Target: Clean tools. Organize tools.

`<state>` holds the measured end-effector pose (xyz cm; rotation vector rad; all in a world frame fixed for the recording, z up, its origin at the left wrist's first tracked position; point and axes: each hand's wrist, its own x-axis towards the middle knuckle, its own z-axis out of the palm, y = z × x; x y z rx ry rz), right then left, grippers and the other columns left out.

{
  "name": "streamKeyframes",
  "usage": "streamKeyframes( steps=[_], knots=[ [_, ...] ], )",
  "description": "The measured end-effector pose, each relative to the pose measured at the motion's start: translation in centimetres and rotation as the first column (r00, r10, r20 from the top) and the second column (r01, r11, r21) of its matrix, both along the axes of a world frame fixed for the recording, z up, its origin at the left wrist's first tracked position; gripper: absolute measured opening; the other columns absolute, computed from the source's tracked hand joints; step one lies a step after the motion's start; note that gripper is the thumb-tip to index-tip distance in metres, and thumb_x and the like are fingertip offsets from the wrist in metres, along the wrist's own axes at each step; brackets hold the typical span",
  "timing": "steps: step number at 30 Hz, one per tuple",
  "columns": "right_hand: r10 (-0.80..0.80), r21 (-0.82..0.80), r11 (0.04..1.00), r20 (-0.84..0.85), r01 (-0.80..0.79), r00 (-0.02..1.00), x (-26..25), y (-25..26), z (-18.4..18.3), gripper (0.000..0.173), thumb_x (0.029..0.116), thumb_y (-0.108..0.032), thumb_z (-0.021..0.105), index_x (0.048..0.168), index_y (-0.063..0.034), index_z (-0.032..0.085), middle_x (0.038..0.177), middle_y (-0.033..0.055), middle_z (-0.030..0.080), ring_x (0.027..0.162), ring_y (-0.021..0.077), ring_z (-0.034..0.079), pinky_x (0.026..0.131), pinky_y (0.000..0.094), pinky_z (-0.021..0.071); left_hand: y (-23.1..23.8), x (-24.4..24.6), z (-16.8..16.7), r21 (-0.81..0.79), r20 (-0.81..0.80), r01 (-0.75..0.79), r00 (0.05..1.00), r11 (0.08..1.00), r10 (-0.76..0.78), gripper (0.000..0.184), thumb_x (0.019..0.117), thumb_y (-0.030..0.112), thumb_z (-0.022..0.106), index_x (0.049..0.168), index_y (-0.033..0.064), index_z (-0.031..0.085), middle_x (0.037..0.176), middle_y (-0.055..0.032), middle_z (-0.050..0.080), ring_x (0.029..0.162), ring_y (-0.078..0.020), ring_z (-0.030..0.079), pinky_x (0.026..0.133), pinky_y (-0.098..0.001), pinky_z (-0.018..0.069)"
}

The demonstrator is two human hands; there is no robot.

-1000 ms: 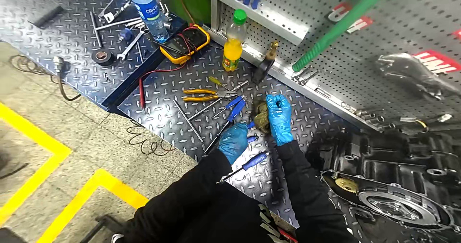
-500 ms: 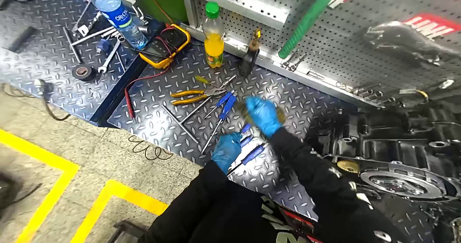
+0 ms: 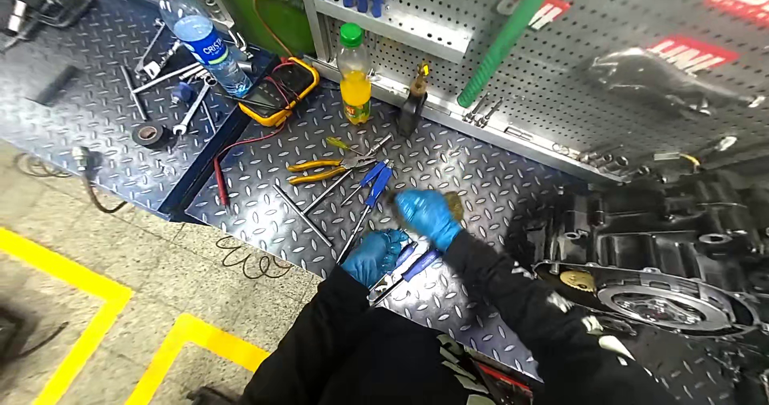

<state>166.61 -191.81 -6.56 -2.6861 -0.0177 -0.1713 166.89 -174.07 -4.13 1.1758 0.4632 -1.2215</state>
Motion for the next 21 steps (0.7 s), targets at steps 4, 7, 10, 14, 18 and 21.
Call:
streamKeyframes(
  steps=[4,7,10,14,18,21],
  knots=[
    [-0.04,-0.033,0.999,-0.037,0.039,0.999,0.2,-0.2,0.0,0.034,0.1046,-0.027,0.047,0.102,-0.0061,0.074,0.093,0.0157,0.073,0.087,0.036,0.072,0.072,0.0594,0.0563,-0.5,-0.6,1.8,0.085,0.094,0.071,0.992,0.994,-0.079,0.018,0.1063,0.01,0.041,0.099,0.0101,0.058,0.058,0.0071,0.036,0.041,-0.0026,0.029,0.038,-0.0171,0.0252],
    [0.044,-0.042,0.998,0.018,-0.044,0.999,0.6,0.4,-0.2,0.034,0.1041,-0.026,0.047,0.1,-0.0041,0.073,0.092,0.0174,0.073,0.084,0.0367,0.072,0.069,0.0583,0.056,-1.5,-0.2,3.4,0.172,0.172,0.135,0.971,0.976,-0.165,0.017,0.1078,0.012,0.043,0.108,0.0077,0.059,0.07,0.0032,0.045,0.052,-0.0065,0.038,0.048,-0.0216,0.0341],
    [-0.34,-0.002,0.939,-0.164,0.344,0.926,3.4,-5.1,0.3,0.048,0.1095,-0.037,0.033,0.119,-0.0105,0.072,0.11,0.0193,0.073,0.105,0.0406,0.07,0.086,0.0657,0.0529,-0.7,-0.7,-0.5,0.275,0.474,0.185,0.828,0.943,-0.301,0.024,0.1071,0.018,0.046,0.108,0.0054,0.066,0.071,0.0005,0.051,0.056,-0.0082,0.045,0.05,-0.0249,0.0394],
    [-0.595,0.358,0.755,0.024,0.549,0.803,3.5,-5.4,3.4,0.051,0.1072,-0.049,0.042,0.095,-0.0068,0.069,0.084,0.0127,0.067,0.082,0.0267,0.066,0.076,0.0528,0.053,-0.3,-0.2,0.9,0.757,0.556,0.162,0.349,0.633,-0.754,0.035,0.1064,0.037,0.049,0.12,0.0133,0.071,0.11,-0.0144,0.074,0.106,-0.0333,0.07,0.091,-0.0589,0.0554],
    [-0.492,0.325,0.831,0.051,0.452,0.869,-0.5,-4.9,2.3,0.048,0.0983,-0.052,0.062,0.116,-0.0074,0.064,0.1,0.0141,0.068,0.092,0.0278,0.067,0.082,0.052,0.0559,1.6,0.2,1.9,0.825,0.553,-0.017,0.232,0.565,-0.8,0.045,0.0991,0.043,0.062,0.134,0.0155,0.066,0.124,-0.0129,0.07,0.116,-0.0322,0.067,0.098,-0.0559,0.0535],
    [-0.336,0.008,0.942,-0.002,0.336,0.942,-2.6,-4.7,-1.2,0.063,0.0935,-0.057,0.064,0.138,-0.0136,0.06,0.133,0.0188,0.063,0.124,0.0404,0.059,0.104,0.0616,0.0469,3.4,1.1,0.6,0.844,0.528,-0.07,0.279,0.532,-0.802,0.052,0.0933,0.04,0.07,0.135,0.0099,0.062,0.131,-0.0163,0.065,0.121,-0.0348,0.063,0.101,-0.0568,0.0514]
  ],
)
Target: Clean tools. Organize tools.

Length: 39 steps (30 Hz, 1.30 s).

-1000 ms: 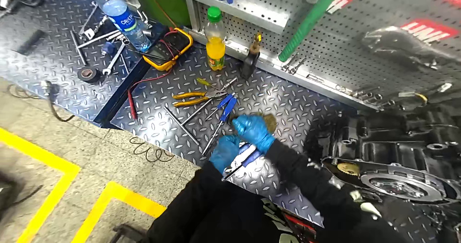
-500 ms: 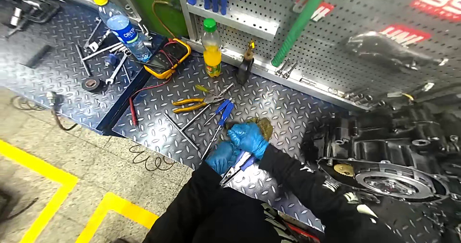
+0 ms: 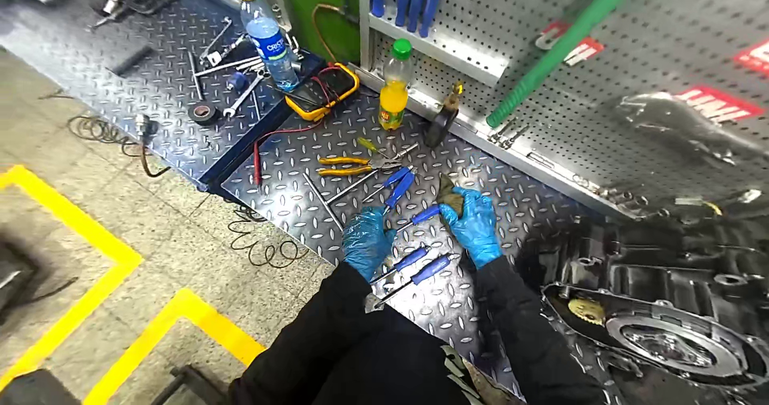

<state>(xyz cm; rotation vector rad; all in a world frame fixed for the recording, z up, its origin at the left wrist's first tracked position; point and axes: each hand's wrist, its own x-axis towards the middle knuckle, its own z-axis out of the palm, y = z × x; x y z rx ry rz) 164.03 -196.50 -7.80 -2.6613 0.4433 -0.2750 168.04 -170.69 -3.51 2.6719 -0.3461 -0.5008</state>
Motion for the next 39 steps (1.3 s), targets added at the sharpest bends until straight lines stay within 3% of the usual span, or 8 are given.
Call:
streamKeyframes(
  steps=[7,15,20,24,28,33,36,39],
  knots=[
    [-0.129,0.221,0.97,0.134,0.097,0.983,2.5,2.1,2.8,0.046,0.1053,-0.043,0.051,0.134,-0.0071,0.06,0.133,0.0191,0.062,0.128,0.0346,0.058,0.108,0.0553,0.0449,0.2,1.0,0.3,0.08,-0.219,0.044,0.975,0.996,-0.026,0.038,0.1021,0.016,0.053,0.139,0.0084,0.058,0.135,-0.0187,0.062,0.124,-0.0369,0.062,0.1,-0.0583,0.0514],
    [0.613,-0.134,0.776,-0.073,-0.617,0.787,8.2,8.0,0.1,0.051,0.1046,-0.044,0.039,0.118,-0.0067,0.071,0.127,0.0168,0.068,0.127,0.0353,0.059,0.113,0.0563,0.0369,-0.3,-0.3,1.9,-0.067,-0.388,-0.018,0.922,0.998,-0.01,0.037,0.1088,0.016,0.045,0.139,0.0019,0.059,0.135,-0.0221,0.063,0.128,-0.0365,0.059,0.11,-0.0551,0.0432],
    [0.182,0.215,0.959,0.043,-0.187,0.982,9.3,3.5,2.5,0.05,0.1088,-0.039,0.039,0.128,-0.0014,0.067,0.132,0.0199,0.065,0.13,0.032,0.058,0.114,0.0511,0.0436,1.2,-0.4,-0.3,-0.081,-0.254,-0.028,0.967,0.996,0.006,0.036,0.1072,0.03,0.043,0.131,0.014,0.065,0.112,-0.0159,0.072,0.108,-0.0334,0.069,0.092,-0.0577,0.0548],
    [-0.339,0.659,0.737,0.168,0.15,0.926,5.9,0.9,7.0,0.05,0.1088,-0.044,0.043,0.128,-0.0038,0.065,0.117,0.0129,0.07,0.109,0.0178,0.067,0.098,0.0431,0.0549,1.1,1.0,4.6,-0.026,-0.291,-0.027,0.956,0.999,0.018,0.039,0.1092,0.025,0.044,0.141,0.0066,0.058,0.132,-0.0217,0.064,0.124,-0.0381,0.061,0.105,-0.0588,0.0464],
    [-0.058,0.336,0.941,0.053,0.037,0.997,-2.4,-2.9,5.3,0.042,0.0969,-0.039,0.066,0.119,-0.0027,0.066,0.126,0.0162,0.064,0.119,0.0279,0.062,0.1,0.0524,0.0523,0.0,3.5,2.6,0.069,-0.101,0.184,0.979,0.981,-0.176,0.037,0.1043,0.018,0.052,0.136,0.0014,0.061,0.146,-0.0228,0.053,0.138,-0.0391,0.049,0.113,-0.0548,0.0411],
    [0.337,0.127,0.932,0.032,-0.338,0.941,-13.6,3.3,1.9,0.026,0.0774,-0.023,0.08,0.101,-0.0165,0.071,0.139,0.0107,0.061,0.131,0.0268,0.057,0.104,0.0465,0.0541,-2.8,6.8,-0.9,0.01,0.131,0.243,0.961,0.97,-0.242,0.056,0.0855,0.017,0.073,0.14,0.0122,0.061,0.153,-0.0193,0.047,0.142,-0.0399,0.043,0.111,-0.0593,0.042],
    [0.409,-0.007,0.912,0.051,-0.409,0.911,-14.8,7.6,0.6,0.05,0.0805,-0.018,0.074,0.128,-0.0314,0.069,0.147,0.006,0.058,0.138,0.0312,0.053,0.107,0.0515,0.0513,-6.0,7.8,-0.2,-0.007,0.148,0.313,0.94,0.95,-0.309,0.072,0.0861,0.046,0.073,0.147,0.0145,0.054,0.154,-0.022,0.044,0.143,-0.0415,0.042,0.11,-0.0613,0.0413],
    [0.397,-0.091,0.913,-0.032,-0.398,0.917,-13.3,8.9,-0.5,0.038,0.0904,-0.02,0.062,0.124,-0.0344,0.071,0.145,-0.0028,0.061,0.14,0.0295,0.051,0.104,0.0512,0.0502,-10.2,8.0,0.0,0.089,0.109,0.337,0.932,0.937,-0.345,0.099,0.0743,0.075,0.071,0.154,0.021,0.046,0.156,-0.0277,0.039,0.142,-0.0477,0.04,0.107,-0.0668,0.0407]
  ],
)
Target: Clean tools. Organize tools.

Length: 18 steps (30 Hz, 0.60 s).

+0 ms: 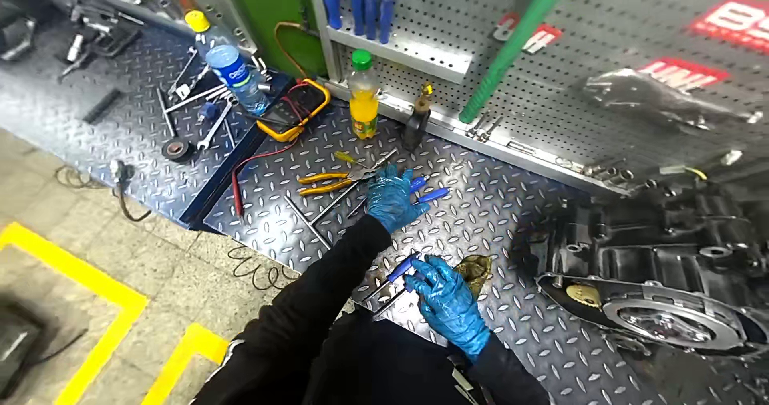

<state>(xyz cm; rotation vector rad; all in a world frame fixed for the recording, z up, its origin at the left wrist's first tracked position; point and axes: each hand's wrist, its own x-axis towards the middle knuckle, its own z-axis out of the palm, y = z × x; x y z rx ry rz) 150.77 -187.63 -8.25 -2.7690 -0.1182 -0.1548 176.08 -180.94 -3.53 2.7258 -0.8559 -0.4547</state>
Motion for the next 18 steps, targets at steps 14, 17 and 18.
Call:
streamKeyframes(
  steps=[14,17,18],
  knots=[
    [-0.61,0.346,0.738,-0.026,0.58,0.792,5.8,-4.7,-0.7,0.079,0.0739,-0.026,0.085,0.145,-0.0091,0.054,0.158,0.0225,0.04,0.143,0.0412,0.042,0.112,0.0586,0.044,0.7,-1.5,-1.4,-0.028,0.065,-0.201,0.977,0.979,0.203,0.103,0.0749,0.071,0.073,0.153,0.0107,0.045,0.152,-0.0237,0.046,0.138,-0.0429,0.046,0.107,-0.0632,0.0418],
    [-0.637,0.428,0.682,-0.05,0.592,0.769,9.6,-6.0,-0.1,0.085,0.0753,-0.022,0.085,0.151,-0.0096,0.048,0.163,0.0211,0.032,0.147,0.0396,0.038,0.115,0.057,0.0423,0.1,-0.4,-0.6,-0.094,-0.108,-0.182,0.979,0.979,0.172,0.093,0.0791,0.064,0.076,0.15,0.0115,0.049,0.143,-0.0215,0.054,0.129,-0.0396,0.055,0.103,-0.0604,0.0488],
    [-0.606,0.433,0.697,-0.069,0.571,0.792,10.9,-6.7,0.3,0.088,0.074,-0.021,0.085,0.153,-0.0119,0.046,0.165,0.0191,0.029,0.148,0.0392,0.037,0.115,0.0568,0.0427,-0.1,-0.2,-0.8,-0.129,-0.166,-0.175,0.974,0.976,0.153,0.085,0.0815,0.059,0.077,0.147,0.0123,0.052,0.139,-0.0205,0.057,0.127,-0.0382,0.057,0.103,-0.06,0.0494]
  ],
)
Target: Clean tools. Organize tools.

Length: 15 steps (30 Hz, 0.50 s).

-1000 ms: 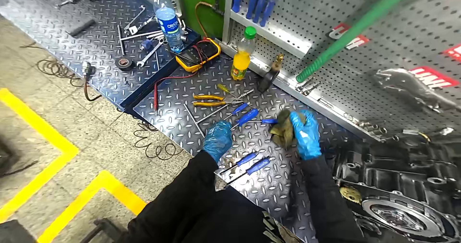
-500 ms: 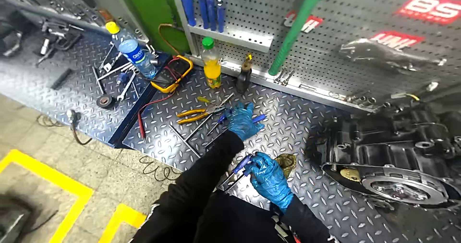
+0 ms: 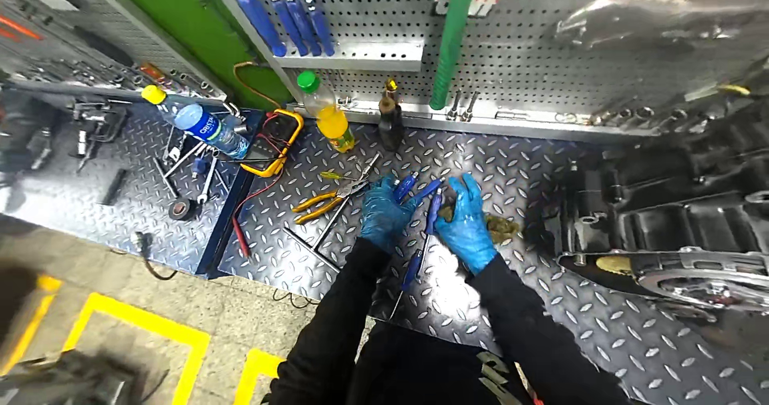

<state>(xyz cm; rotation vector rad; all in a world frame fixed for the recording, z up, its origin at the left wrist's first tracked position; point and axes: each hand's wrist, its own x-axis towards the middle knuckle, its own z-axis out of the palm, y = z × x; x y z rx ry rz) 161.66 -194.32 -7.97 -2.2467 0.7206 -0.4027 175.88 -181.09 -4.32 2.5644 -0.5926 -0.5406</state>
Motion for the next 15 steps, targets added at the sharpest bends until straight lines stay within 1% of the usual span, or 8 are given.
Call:
streamKeyframes(
  steps=[1,2,4,7,9,11,13,15],
  knots=[
    [0.068,0.008,0.998,-0.031,-0.068,0.997,1.2,-0.8,0.4,0.093,0.0729,-0.019,0.086,0.155,-0.0145,0.043,0.167,0.0172,0.027,0.148,0.0399,0.037,0.113,0.0576,0.0437,-0.3,0.1,-0.3,-0.008,-0.025,0.013,1.0,1.0,-0.013,0.078,0.0826,0.056,0.078,0.145,0.0142,0.056,0.138,-0.0194,0.058,0.126,-0.0374,0.057,0.103,-0.0598,0.0493],
    [0.152,0.009,0.988,-0.075,-0.152,0.986,2.3,-1.6,0.7,0.096,0.0725,-0.019,0.086,0.157,-0.0167,0.04,0.167,0.016,0.028,0.146,0.0408,0.039,0.112,0.0586,0.044,-0.7,0.1,-0.5,0.023,-0.025,0.03,0.999,0.999,-0.029,0.074,0.0838,0.052,0.078,0.144,0.0155,0.056,0.14,-0.019,0.057,0.128,-0.0372,0.056,0.103,-0.0595,0.049],
    [0.307,0.02,0.951,-0.173,-0.308,0.936,4.4,-2.9,1.2,0.097,0.0747,-0.019,0.083,0.16,-0.0187,0.037,0.16,0.0124,0.042,0.14,0.0387,0.046,0.111,0.0583,0.0429,-1.8,-0.1,-0.5,0.107,0.001,0.05,0.999,0.993,-0.051,0.074,0.084,0.042,0.077,0.149,0.0173,0.052,0.142,-0.021,0.055,0.128,-0.0397,0.056,0.103,-0.0605,0.0491],
    [0.417,0.013,0.907,-0.172,-0.421,0.893,5.5,-3.0,1.0,0.084,0.0761,-0.015,0.083,0.152,-0.013,0.047,0.151,0.0141,0.051,0.138,0.0342,0.05,0.114,0.0541,0.0421,-3.2,-0.3,0.1,0.186,-0.054,0.029,0.998,0.982,-0.02,0.088,0.0739,0.027,0.083,0.153,0.0176,0.046,0.141,-0.0261,0.053,0.129,-0.0439,0.053,0.101,-0.0618,0.0494],
    [0.419,-0.018,0.905,-0.136,-0.425,0.898,4.4,-2.2,0.8,0.072,0.0794,-0.012,0.08,0.146,-0.0106,0.054,0.149,0.0148,0.054,0.138,0.0332,0.051,0.115,0.0519,0.0417,-3.7,-0.3,0.5,0.223,-0.099,0.034,0.995,0.974,-0.012,0.1,0.0664,0.027,0.089,0.154,0.019,0.042,0.14,-0.0285,0.053,0.128,-0.0459,0.054,0.099,-0.063,0.0507],
    [0.388,-0.057,0.918,-0.069,-0.392,0.919,2.8,-1.3,0.1,0.056,0.0815,-0.012,0.077,0.137,-0.0134,0.065,0.148,0.0126,0.055,0.135,0.0323,0.053,0.113,0.0507,0.0437,-3.8,-0.3,0.6,0.235,-0.129,0.054,0.991,0.971,-0.024,0.101,0.0636,0.026,0.09,0.153,0.0198,0.044,0.136,-0.0264,0.057,0.125,-0.0446,0.056,0.095,-0.0635,0.0522],
    [0.324,-0.061,0.944,-0.027,-0.325,0.946,1.3,-0.2,0.0,0.041,0.0853,-0.012,0.073,0.126,-0.0173,0.072,0.15,0.013,0.054,0.133,0.0332,0.054,0.11,0.0512,0.0459,-3.8,-0.9,0.8,0.231,-0.143,0.092,0.988,0.969,-0.06,0.086,0.0705,0.021,0.086,0.147,0.0134,0.049,0.133,-0.0216,0.061,0.124,-0.0403,0.06,0.096,-0.0618,0.0529],
    [0.219,-0.045,0.975,0.003,-0.219,0.976,0.3,1.0,0.2,0.031,0.0914,-0.017,0.067,0.122,-0.0164,0.074,0.147,0.0153,0.056,0.132,0.0324,0.056,0.108,0.0503,0.0486,-3.8,-1.3,0.8,0.237,-0.11,0.121,0.989,0.964,-0.097,0.073,0.072,0.019,0.084,0.139,0.0109,0.054,0.128,-0.0191,0.064,0.121,-0.0379,0.062,0.095,-0.0601,0.0538]
  ],
)
